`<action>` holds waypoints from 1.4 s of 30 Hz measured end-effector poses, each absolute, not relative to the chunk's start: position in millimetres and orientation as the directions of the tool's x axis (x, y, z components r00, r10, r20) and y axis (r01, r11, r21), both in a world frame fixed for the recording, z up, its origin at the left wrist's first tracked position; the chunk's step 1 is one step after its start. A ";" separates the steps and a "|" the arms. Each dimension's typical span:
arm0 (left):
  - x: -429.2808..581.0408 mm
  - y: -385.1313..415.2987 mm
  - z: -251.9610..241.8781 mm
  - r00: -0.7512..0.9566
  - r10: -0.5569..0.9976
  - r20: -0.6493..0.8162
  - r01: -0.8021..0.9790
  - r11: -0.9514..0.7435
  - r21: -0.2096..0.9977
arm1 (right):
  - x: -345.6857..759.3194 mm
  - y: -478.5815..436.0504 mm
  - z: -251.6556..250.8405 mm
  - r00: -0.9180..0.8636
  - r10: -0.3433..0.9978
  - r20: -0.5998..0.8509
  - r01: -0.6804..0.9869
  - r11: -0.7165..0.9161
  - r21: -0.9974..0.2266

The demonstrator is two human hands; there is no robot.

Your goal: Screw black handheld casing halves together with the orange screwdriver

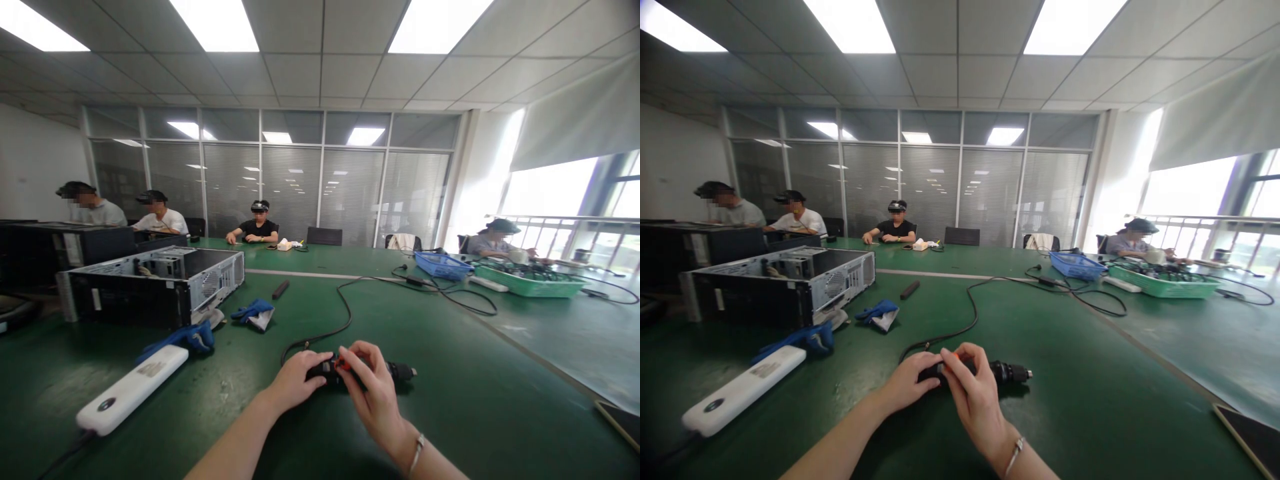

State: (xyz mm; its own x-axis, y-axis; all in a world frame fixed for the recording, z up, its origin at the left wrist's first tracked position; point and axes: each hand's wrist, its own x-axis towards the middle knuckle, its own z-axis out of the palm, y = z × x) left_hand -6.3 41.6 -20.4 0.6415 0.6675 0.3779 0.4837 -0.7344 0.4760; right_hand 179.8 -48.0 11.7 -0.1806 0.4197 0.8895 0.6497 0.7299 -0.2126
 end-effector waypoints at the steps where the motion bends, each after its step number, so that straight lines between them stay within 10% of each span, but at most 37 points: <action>1: -6.3 41.5 -20.0 0.643 0.667 0.377 0.485 -0.735 0.473 | 179.4 -48.1 11.4 -0.186 0.418 0.889 0.643 0.736 -0.212; 42: -7.3 39.1 -18.2 0.645 0.677 0.353 0.509 -0.726 0.462 | 180.6 -43.9 3.1 -0.166 0.410 0.897 0.645 0.733 -0.216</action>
State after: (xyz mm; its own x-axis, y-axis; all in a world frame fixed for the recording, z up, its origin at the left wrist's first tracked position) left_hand -7.3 39.1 -18.2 0.6455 0.6772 0.3532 0.5088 -0.7262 0.4623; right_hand 180.6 -43.9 3.1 -0.1659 0.4104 0.8967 0.6454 0.7327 -0.2159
